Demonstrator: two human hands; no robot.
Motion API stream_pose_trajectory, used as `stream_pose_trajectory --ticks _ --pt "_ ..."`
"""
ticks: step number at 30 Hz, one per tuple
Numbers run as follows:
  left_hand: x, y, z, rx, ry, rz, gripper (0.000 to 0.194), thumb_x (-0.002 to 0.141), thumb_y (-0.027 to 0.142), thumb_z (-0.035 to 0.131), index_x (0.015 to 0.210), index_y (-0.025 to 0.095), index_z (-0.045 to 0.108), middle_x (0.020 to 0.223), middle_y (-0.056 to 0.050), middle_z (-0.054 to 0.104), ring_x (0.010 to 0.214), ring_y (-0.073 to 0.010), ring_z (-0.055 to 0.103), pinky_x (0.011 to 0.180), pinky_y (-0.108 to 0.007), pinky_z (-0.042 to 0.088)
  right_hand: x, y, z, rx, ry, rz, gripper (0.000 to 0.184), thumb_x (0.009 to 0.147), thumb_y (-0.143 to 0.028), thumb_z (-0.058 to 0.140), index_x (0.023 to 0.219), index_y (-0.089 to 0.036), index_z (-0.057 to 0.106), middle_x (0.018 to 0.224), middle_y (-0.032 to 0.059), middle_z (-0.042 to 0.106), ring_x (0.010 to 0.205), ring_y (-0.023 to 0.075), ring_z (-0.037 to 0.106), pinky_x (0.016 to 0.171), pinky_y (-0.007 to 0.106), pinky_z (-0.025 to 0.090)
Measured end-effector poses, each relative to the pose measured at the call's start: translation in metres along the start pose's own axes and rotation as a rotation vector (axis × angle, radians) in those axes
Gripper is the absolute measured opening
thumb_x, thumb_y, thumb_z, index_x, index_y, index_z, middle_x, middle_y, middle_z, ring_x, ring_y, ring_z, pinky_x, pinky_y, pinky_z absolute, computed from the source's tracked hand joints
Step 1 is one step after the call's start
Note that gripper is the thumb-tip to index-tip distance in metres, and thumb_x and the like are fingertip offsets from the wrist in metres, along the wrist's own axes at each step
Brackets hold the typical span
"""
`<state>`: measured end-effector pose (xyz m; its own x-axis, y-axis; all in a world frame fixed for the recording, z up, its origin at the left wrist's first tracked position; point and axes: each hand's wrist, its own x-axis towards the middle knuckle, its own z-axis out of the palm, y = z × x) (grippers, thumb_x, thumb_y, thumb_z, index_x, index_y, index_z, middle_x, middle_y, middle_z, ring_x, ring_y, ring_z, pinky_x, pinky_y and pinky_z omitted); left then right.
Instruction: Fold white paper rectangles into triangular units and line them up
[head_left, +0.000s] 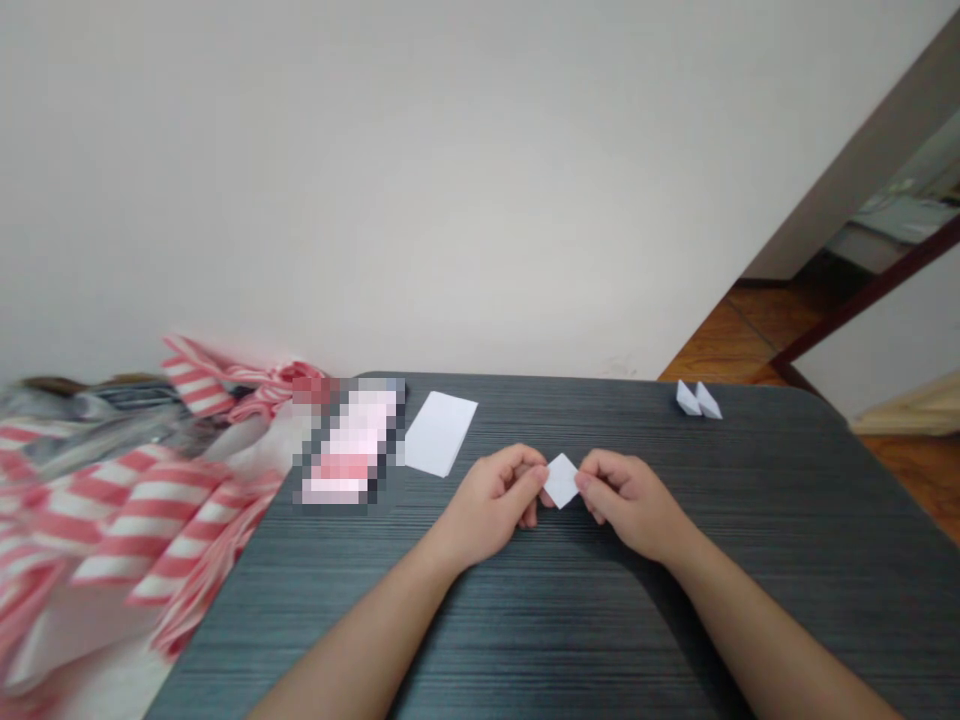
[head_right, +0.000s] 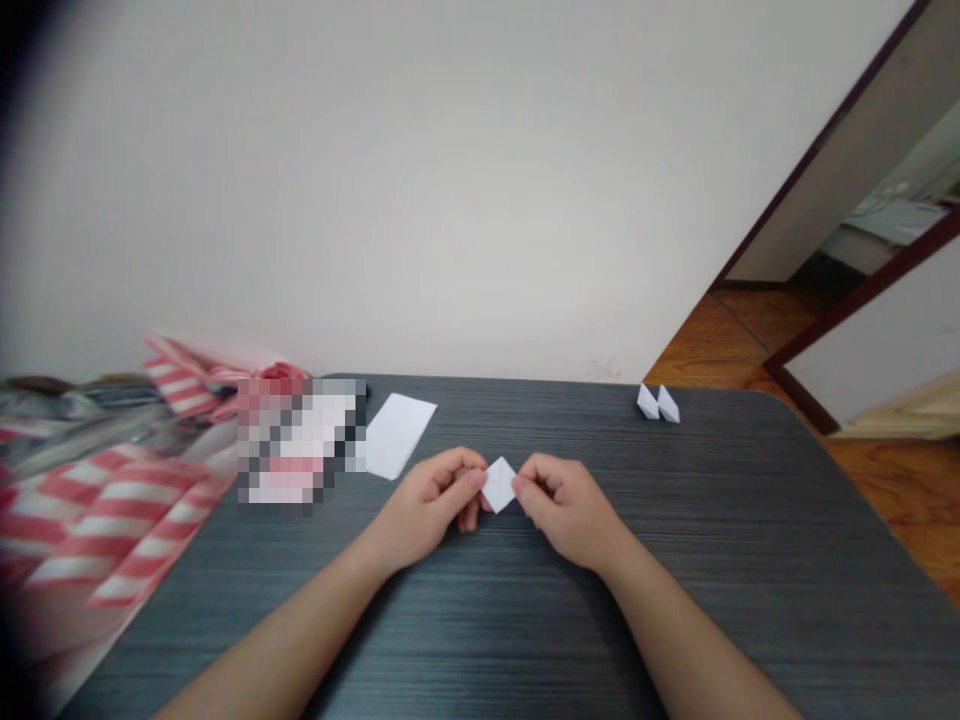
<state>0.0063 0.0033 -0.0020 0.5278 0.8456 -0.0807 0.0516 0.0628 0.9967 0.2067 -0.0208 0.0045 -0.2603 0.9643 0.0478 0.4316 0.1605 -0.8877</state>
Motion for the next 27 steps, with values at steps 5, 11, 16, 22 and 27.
stream_pose_trajectory --ticks 5,11,16,22,27 --pt "-0.0003 -0.0008 -0.0013 0.045 -0.008 -0.021 0.027 0.095 0.039 0.050 0.082 0.016 0.055 0.066 0.000 0.063 0.052 -0.0101 0.053 0.052 -0.021 0.042 -0.0012 0.0001 -0.0004 0.060 -0.039 -0.001 0.026 0.092 -0.023 0.051 0.066 -0.018 0.054 0.054 -0.0036 0.053 0.050 0.0104 0.048 0.053 0.023 0.038" --pt "-0.0012 0.0007 -0.0022 0.076 -0.043 -0.019 0.028 0.096 0.038 0.047 0.081 0.016 0.056 0.064 0.000 0.062 0.054 -0.0103 0.054 0.054 -0.021 0.042 -0.0029 0.0061 0.0053 0.251 -0.013 -0.016 0.016 0.095 -0.022 0.047 0.103 -0.019 0.061 0.076 0.0001 0.060 0.060 0.0113 0.055 0.058 0.024 0.045" --pt "-0.0019 0.0010 -0.0024 0.134 -0.059 -0.022 0.026 0.096 0.036 0.047 0.083 0.016 0.058 0.064 0.001 0.060 0.056 -0.0109 0.054 0.055 -0.021 0.042 -0.0005 0.0091 0.0057 0.220 -0.076 -0.151 0.031 0.091 -0.014 0.051 0.118 -0.025 0.063 0.102 0.0060 0.059 0.079 0.0150 0.060 0.069 0.028 0.049" --pt "-0.0031 0.0027 -0.0024 0.226 -0.080 0.001 0.025 0.095 0.035 0.049 0.083 0.016 0.060 0.063 0.002 0.057 0.057 -0.0110 0.052 0.055 -0.021 0.039 0.0012 0.0052 0.0013 0.133 -0.038 -0.226 0.009 0.089 -0.019 0.061 0.095 -0.022 0.066 0.093 0.0050 0.059 0.086 0.0187 0.058 0.076 0.031 0.047" --pt "-0.0031 0.0026 -0.0016 0.256 -0.097 0.028 0.024 0.095 0.032 0.048 0.089 0.016 0.065 0.071 0.000 0.063 0.060 -0.0115 0.054 0.057 -0.022 0.040 0.0011 0.0032 0.0012 0.091 -0.034 -0.227 0.011 0.091 -0.024 0.060 0.082 -0.019 0.062 0.087 0.0041 0.058 0.081 0.0174 0.056 0.073 0.029 0.044"
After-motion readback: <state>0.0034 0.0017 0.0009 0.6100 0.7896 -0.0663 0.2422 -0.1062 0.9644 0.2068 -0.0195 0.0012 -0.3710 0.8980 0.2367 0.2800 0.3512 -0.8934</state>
